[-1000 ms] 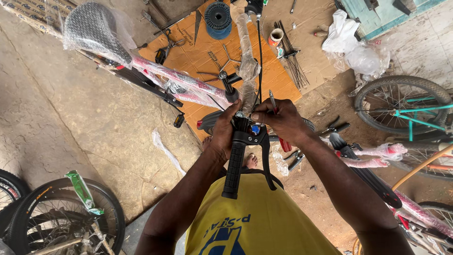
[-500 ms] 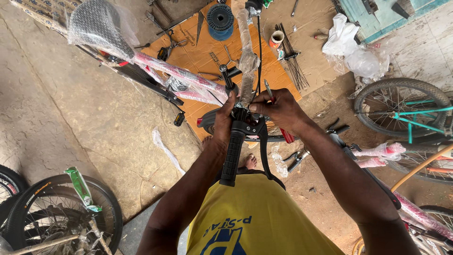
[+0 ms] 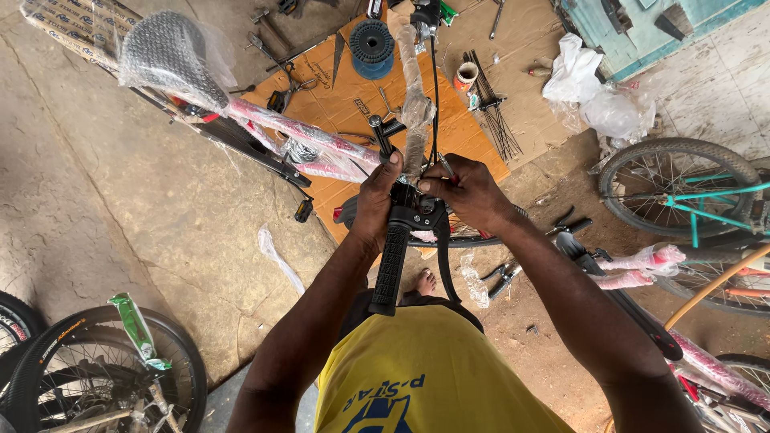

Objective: The person assembles a bicycle by attaching a brake lever to the handlebar. They use a screwdriver to tighten the bolt securing the lever in place.

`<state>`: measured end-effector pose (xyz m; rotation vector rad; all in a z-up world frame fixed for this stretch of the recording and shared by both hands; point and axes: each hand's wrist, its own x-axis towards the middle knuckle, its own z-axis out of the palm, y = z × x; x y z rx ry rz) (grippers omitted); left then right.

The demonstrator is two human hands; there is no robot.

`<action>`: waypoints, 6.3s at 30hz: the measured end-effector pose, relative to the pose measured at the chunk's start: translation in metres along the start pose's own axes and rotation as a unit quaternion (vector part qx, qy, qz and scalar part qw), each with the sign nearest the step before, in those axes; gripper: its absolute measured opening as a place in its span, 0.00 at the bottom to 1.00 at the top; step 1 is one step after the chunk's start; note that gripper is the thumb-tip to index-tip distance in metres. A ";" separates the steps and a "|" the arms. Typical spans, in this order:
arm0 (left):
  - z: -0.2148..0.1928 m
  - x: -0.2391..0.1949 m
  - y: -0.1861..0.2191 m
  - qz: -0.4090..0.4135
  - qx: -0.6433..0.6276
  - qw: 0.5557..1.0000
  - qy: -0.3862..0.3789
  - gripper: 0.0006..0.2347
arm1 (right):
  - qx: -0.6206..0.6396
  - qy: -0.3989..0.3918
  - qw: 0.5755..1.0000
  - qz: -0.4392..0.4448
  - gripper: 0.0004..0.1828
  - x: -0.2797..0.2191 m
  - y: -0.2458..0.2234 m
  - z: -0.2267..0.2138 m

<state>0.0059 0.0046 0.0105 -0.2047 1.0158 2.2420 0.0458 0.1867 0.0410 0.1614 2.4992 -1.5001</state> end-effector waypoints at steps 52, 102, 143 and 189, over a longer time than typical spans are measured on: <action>-0.012 0.020 -0.025 -0.094 -0.022 0.994 0.054 0.27 | 0.018 -0.034 0.999 0.009 0.11 0.010 0.005 -0.005; -0.028 0.022 -0.054 -0.069 -0.265 0.959 -0.073 0.23 | -0.195 0.008 0.922 -0.334 0.13 -0.006 -0.006 -0.015; -0.030 0.018 -0.051 -0.073 -0.295 0.949 -0.082 0.08 | 0.245 0.193 0.947 0.077 0.12 -0.133 0.031 -0.065; -0.006 0.015 -0.044 -0.084 -0.180 0.978 0.066 0.13 | -0.073 -0.088 0.978 -0.175 0.08 0.032 -0.004 -0.051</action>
